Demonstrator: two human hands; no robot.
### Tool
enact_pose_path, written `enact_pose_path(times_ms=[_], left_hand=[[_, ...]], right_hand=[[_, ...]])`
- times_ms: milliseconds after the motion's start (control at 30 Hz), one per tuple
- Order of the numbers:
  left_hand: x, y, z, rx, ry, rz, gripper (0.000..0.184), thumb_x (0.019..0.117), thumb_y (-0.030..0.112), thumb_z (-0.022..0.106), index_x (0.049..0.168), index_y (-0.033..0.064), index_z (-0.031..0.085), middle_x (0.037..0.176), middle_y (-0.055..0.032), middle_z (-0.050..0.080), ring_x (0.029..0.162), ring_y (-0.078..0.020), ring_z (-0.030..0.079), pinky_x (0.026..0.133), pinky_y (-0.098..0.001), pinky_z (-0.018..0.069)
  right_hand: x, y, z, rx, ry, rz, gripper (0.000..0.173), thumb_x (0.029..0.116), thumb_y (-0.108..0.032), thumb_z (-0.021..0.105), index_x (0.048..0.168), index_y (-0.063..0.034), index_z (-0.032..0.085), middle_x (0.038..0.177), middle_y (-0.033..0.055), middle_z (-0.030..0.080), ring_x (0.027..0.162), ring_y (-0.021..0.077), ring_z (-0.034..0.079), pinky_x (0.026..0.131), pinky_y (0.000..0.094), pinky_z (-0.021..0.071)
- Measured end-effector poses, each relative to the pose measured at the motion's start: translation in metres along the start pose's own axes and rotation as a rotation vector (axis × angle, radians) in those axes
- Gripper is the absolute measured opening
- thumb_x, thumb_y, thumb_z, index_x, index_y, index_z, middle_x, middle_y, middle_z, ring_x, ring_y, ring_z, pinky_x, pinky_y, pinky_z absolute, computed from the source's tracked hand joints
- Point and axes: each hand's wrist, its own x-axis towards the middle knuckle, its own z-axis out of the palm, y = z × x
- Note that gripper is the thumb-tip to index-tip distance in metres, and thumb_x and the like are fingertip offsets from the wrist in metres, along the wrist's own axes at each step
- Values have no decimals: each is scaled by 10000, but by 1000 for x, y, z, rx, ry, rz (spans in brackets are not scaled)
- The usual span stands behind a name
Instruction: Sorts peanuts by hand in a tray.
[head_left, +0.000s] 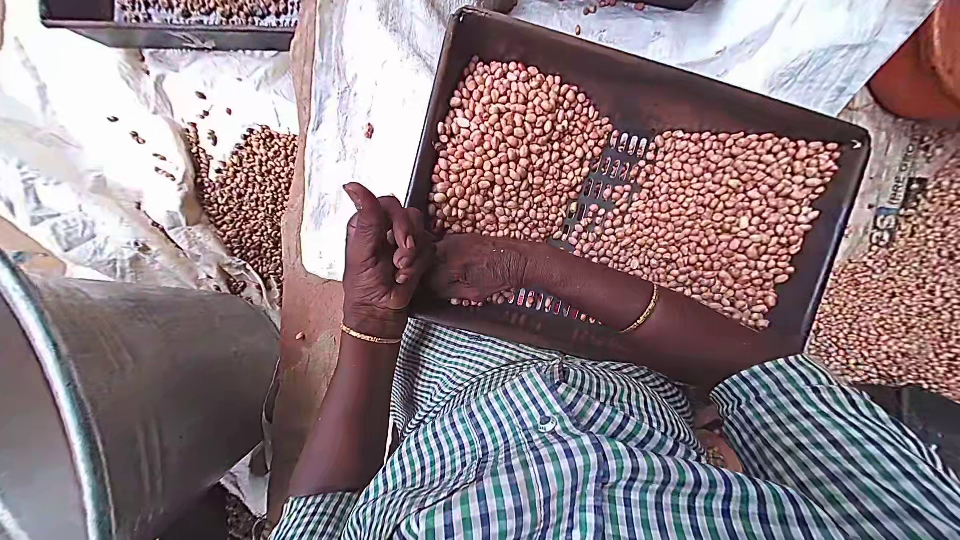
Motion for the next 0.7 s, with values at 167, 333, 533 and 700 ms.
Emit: enact_pose_path(times_ms=[167,333,533,700], left_hand=[[4,4,-4,199,-82,-194,534,1107,356,372,657,204,616,522,128,549,414,50,458,403,-111,374],[12,6,-9,434,-212,-349,442,1091,301,447,724,263,692,590,149,609,440,67,462,407,-94,374],[14,7,-11,458,-179,-403,547,1095,408,405,623,235,621,494,131,507,387,37,401,371,-122,334],[15,7,-8,432,-179,-369,555,1113,351,361,637,234,621,512,135,537,397,47,426,384,-109,355]], right_hand=[[-75,-50,-51,111,-333,398,196,944,-101,642,807,-13,752,727,110,654,753,262,621,752,463,427],[-147,-98,-81,66,707,670,183,1009,-23,545,1061,70,694,1051,79,724,959,38,693,903,210,565],[-179,-138,-26,138,896,1050,196,1072,-82,496,1234,-9,579,1028,119,707,832,120,723,757,224,590],[-141,-113,-6,-188,731,891,160,934,47,630,1048,73,738,1308,240,640,1189,289,651,1018,323,508]])
